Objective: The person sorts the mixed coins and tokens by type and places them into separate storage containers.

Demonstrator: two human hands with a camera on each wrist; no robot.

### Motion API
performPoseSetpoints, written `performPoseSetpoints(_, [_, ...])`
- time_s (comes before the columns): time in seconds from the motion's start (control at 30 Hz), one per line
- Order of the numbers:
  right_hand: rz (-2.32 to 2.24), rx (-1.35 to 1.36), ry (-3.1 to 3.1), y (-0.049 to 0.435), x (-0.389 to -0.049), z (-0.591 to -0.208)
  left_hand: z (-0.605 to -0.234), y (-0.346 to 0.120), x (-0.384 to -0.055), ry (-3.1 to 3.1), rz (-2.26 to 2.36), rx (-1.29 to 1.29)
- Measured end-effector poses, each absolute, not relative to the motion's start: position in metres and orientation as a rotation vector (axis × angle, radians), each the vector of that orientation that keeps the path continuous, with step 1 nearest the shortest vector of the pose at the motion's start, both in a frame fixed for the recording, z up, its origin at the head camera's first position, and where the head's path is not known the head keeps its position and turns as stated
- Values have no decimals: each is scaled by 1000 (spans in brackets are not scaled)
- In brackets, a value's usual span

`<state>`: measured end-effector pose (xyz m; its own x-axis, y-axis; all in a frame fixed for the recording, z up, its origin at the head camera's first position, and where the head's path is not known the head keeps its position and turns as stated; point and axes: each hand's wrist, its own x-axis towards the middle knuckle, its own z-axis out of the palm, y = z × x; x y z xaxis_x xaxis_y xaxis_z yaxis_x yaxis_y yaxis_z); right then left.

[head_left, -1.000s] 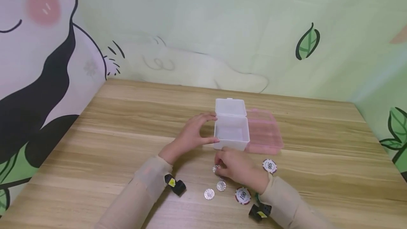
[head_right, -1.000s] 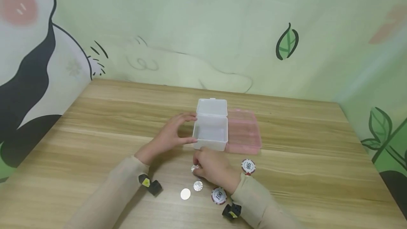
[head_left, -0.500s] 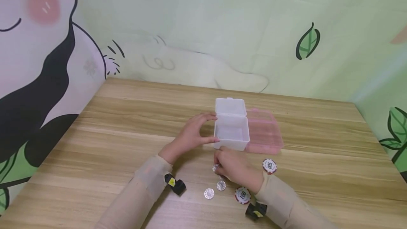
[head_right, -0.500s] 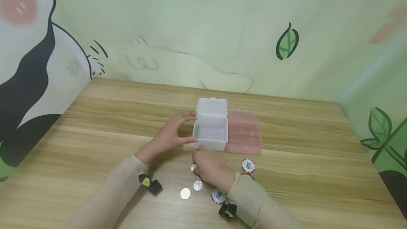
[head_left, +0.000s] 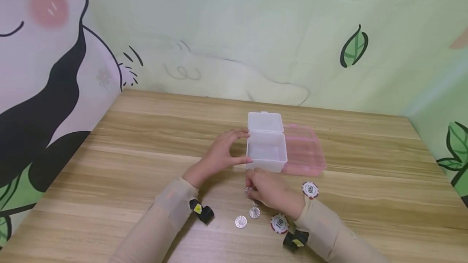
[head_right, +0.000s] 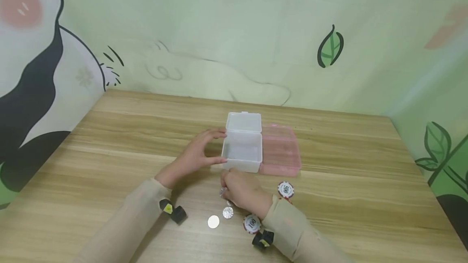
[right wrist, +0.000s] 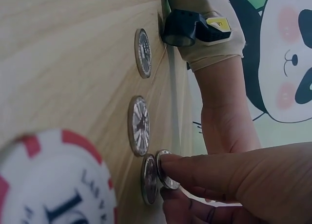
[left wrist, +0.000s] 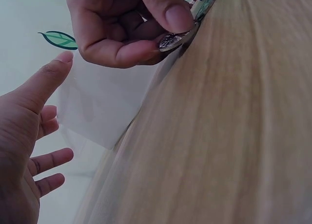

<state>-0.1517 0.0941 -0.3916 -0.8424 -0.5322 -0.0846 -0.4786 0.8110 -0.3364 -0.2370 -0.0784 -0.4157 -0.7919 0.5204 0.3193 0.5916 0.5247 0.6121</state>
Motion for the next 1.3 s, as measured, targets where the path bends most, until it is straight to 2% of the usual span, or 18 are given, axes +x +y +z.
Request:
performPoseSetpoints(0.53, [-691,-839,2622,103,-157,-381,-415,-78,-236,-2687,-1133,-955])
performPoseSetpoints(0.97, [-834,-924,2599,118,-175,-348,-417,-79,-238,-2657,-1136,-973])
performPoseSetpoints(1.3, [-869,-839,2595,122,-189,-331,-416,-78,-238,-2690,-1136,-954])
